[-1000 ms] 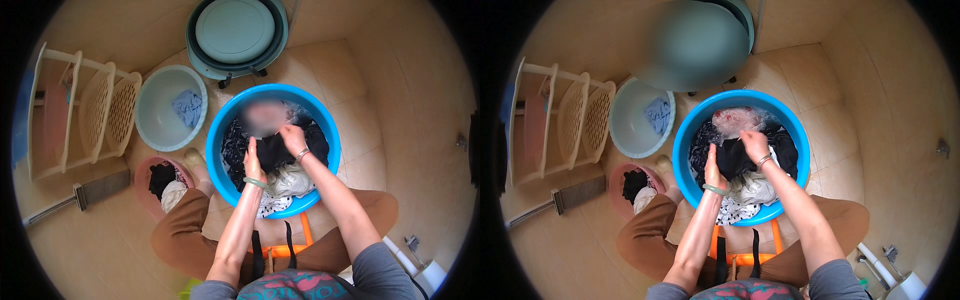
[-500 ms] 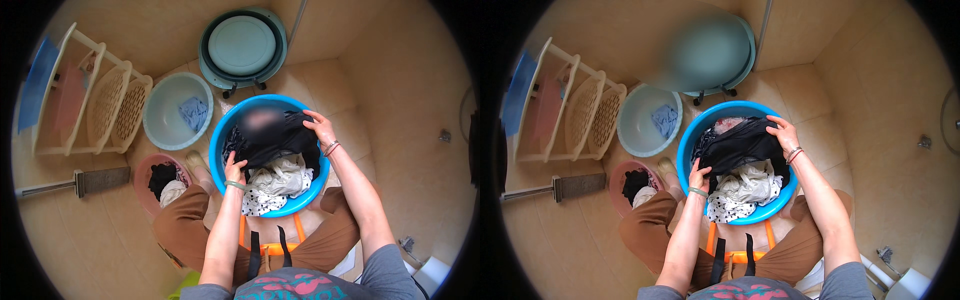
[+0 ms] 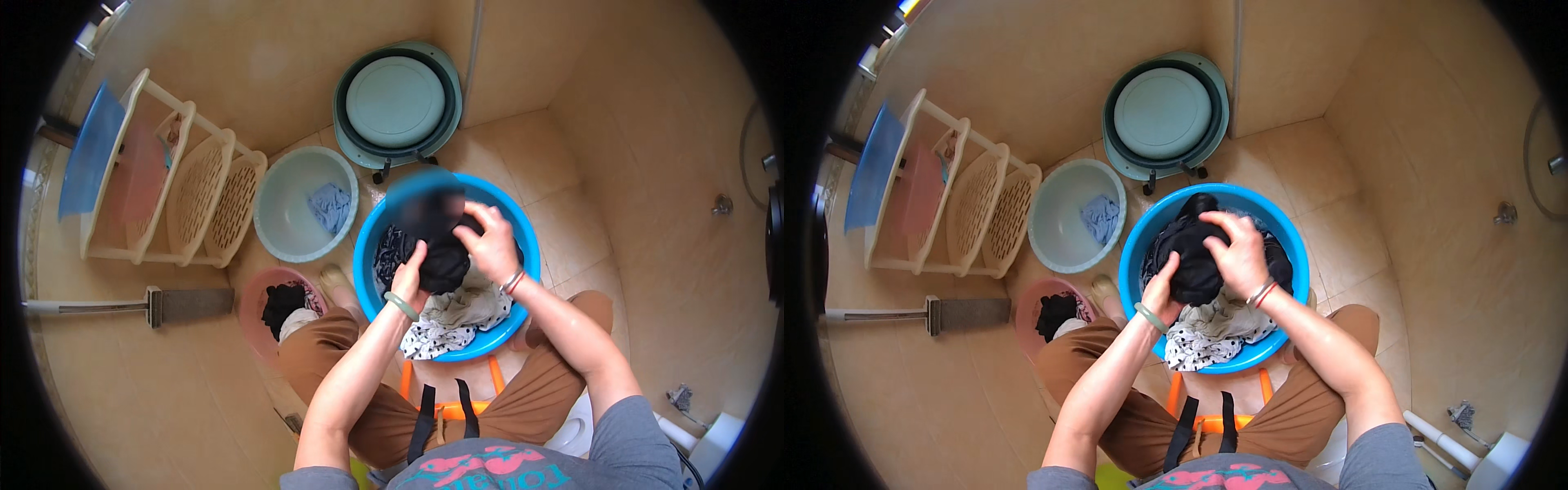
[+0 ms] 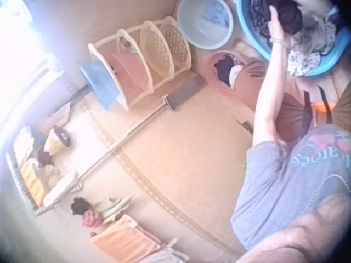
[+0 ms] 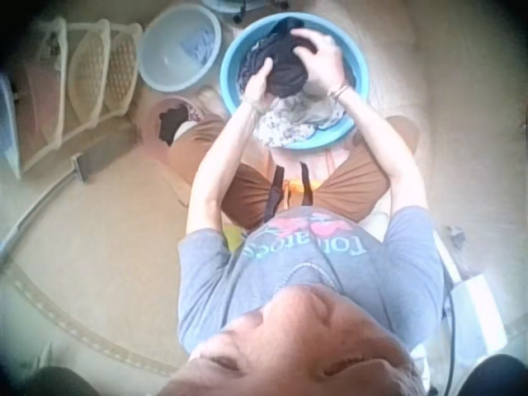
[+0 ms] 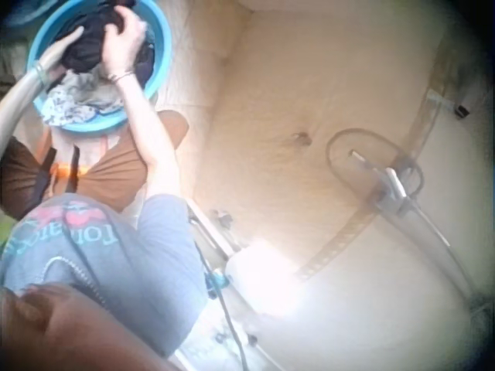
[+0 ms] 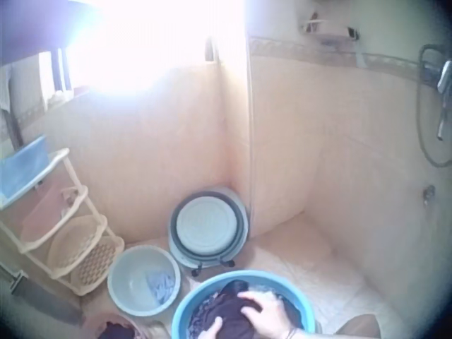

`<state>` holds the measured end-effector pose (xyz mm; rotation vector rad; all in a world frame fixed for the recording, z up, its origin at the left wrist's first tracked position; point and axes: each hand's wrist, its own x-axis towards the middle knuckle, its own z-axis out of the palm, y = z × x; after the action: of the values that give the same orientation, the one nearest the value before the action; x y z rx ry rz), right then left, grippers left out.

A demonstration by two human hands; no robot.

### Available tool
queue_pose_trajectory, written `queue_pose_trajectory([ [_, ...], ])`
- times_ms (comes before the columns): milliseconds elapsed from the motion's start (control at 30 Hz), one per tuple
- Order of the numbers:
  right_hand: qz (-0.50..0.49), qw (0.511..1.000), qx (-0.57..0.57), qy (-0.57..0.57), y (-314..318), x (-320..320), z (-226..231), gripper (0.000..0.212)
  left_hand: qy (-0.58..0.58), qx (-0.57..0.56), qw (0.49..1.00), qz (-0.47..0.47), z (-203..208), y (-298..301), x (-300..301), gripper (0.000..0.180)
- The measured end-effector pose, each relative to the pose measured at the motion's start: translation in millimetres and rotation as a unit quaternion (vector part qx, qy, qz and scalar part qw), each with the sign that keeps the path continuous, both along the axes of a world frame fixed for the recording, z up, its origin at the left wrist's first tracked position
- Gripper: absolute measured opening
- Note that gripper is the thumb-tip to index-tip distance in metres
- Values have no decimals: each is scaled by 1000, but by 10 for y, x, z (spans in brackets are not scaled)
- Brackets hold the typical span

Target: The person sits on a small stool and hand-washes clothes in a blue basin filled with water. They repeatedly submerge, scrub, and wring out various garments, including dark and light-colored items, before placing them into a pink basin.

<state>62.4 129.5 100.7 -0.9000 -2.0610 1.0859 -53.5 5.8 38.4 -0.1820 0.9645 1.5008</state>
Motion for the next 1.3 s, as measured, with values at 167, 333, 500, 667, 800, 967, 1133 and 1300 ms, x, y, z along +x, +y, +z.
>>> queue_pose_trajectory([
  [167, 163, 985, 37, 29, -432, 18, -54, 44, -16, 93, 995, 27, 117, 168, -135, 40],
  [333, 67, 963, -217, 144, -381, 144, -216, 19, 0, -31, 993, 112, -192, 249, -150, 25],
  [500, -80, 781, -612, 93, -59, 268, -286, 53, -69, 43, 985, 150, 147, 308, -123, 41],
  [667, 63, 670, -688, 271, 39, 88, -209, 79, -103, 56, 991, 70, 269, 316, 33, 43],
  [800, 77, 644, -700, 298, 174, 80, -373, 65, 36, 12, 999, 26, 198, 314, 90, 39],
  [967, 79, 723, -653, 211, 18, 33, -116, 35, 465, -96, 880, -12, 319, 347, -79, 54],
  [1133, 22, 780, -586, 219, -8, 49, -235, 29, 438, -119, 887, 83, 243, 391, 13, 72],
  [1300, -82, 816, -508, 264, -3, -90, -238, 33, 527, 18, 849, 21, -58, 267, 102, 67],
])
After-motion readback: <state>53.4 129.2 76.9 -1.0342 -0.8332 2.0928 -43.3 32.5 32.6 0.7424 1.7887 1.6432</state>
